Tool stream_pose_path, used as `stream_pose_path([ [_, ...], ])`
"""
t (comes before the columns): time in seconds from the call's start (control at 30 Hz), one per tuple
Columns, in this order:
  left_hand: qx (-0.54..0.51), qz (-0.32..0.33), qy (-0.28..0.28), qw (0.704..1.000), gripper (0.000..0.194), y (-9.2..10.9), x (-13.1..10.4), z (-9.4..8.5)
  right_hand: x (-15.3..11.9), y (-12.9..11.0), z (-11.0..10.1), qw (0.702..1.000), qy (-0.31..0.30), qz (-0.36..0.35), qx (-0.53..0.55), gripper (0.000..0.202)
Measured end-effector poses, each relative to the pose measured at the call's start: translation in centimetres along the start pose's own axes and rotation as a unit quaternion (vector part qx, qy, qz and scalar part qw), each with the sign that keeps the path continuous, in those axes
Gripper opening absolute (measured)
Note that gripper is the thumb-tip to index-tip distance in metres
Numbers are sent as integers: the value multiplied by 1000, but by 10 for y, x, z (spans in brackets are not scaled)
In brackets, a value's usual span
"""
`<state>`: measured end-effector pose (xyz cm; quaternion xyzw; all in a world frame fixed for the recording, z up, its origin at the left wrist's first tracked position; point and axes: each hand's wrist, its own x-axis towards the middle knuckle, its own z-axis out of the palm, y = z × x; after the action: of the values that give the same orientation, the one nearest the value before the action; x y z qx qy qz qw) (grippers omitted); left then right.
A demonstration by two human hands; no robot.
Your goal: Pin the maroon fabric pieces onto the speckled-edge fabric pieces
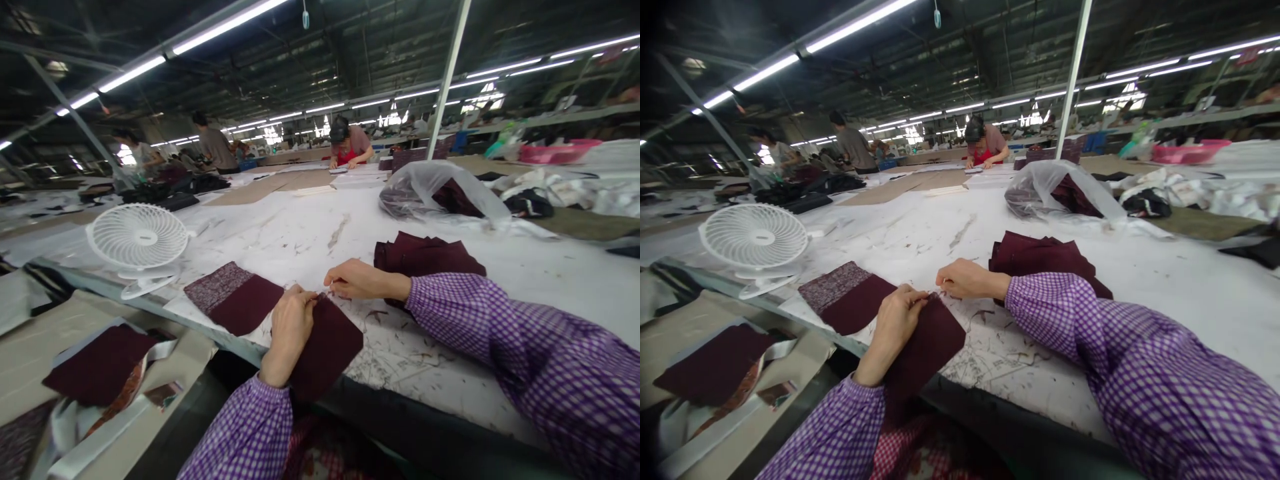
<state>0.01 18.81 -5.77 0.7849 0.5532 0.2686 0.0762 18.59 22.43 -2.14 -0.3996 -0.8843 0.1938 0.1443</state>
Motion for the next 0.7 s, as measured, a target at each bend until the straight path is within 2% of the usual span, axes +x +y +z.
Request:
stream_pose_path([
  [0.13, 5, 7, 5, 1000, 21, 0, -3, 2, 5, 9, 5, 994, 27, -92, -58, 20],
  [0.23, 16, 8, 11, 1000, 23, 2, -5, 1, 6, 12, 7, 989, 32, -128, -74, 19],
  [0.7, 37, 23, 21, 999, 26, 5, -9, 1, 8, 7, 10, 982, 13, -129, -133, 14],
])
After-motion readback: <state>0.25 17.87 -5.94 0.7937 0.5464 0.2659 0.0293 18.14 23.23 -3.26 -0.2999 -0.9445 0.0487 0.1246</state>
